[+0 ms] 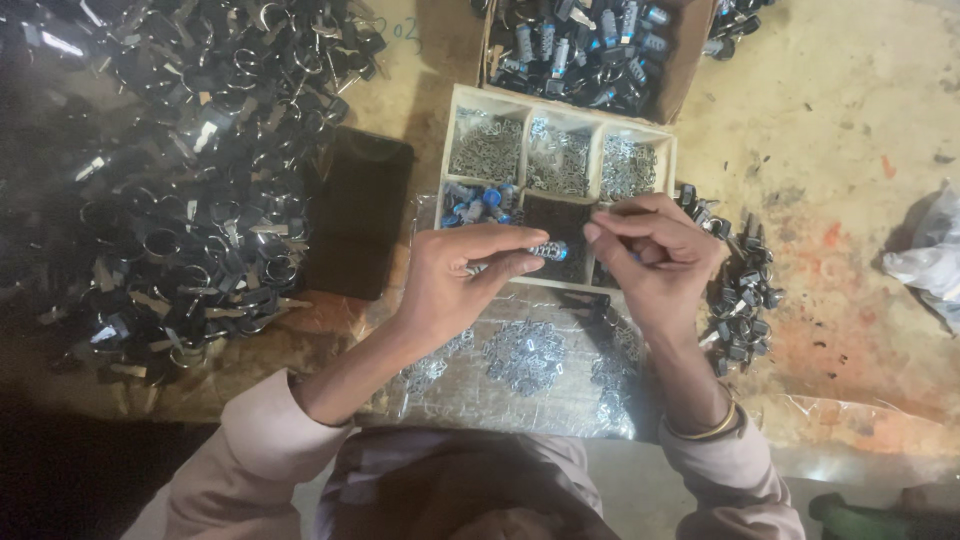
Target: The person sits at a workbench assembling small electrical terminal components. They pick blue and black plastic parts from a compartment tray, press the parts together by hand to join them, and place the assembled units into a cardboard box, repeating the cycle continuously.
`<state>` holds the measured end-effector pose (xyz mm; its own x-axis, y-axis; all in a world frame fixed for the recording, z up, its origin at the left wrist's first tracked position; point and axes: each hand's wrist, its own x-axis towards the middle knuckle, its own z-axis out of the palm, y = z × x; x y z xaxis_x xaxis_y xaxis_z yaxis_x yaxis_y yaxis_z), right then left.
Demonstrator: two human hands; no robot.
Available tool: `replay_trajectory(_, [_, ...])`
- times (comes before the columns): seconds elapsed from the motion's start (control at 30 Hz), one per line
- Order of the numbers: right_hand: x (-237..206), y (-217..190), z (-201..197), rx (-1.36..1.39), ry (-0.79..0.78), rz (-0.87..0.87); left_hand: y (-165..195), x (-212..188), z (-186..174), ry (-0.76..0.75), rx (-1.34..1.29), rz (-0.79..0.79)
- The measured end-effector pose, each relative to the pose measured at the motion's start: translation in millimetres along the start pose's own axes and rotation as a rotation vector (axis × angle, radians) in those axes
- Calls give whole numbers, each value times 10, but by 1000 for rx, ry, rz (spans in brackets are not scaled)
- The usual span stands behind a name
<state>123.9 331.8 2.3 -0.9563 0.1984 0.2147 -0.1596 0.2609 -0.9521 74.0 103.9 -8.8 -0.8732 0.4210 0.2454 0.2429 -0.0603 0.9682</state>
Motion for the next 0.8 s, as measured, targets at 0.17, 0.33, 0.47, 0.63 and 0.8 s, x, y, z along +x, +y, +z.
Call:
replay_trajectory(0.17, [-140,49,352,397,-167,51,-6,-186,-230,17,-10,-10])
replay_trajectory(0.33, [-141,6,283,357,-315,207,-30,-166,-94,0,-64,-51])
replay_trajectory(0.47, [-180,-29,210,307,-327,228,13,-212,-1,15,-42,-49])
replay_trajectory(0.63, [-190,-64,255,192,-344,161,10,-273,-22,21,-11,-33])
replay_trajectory(0.8, [-130,-137,246,-103,-362,41,-60,-297,-35,32,-30,-47])
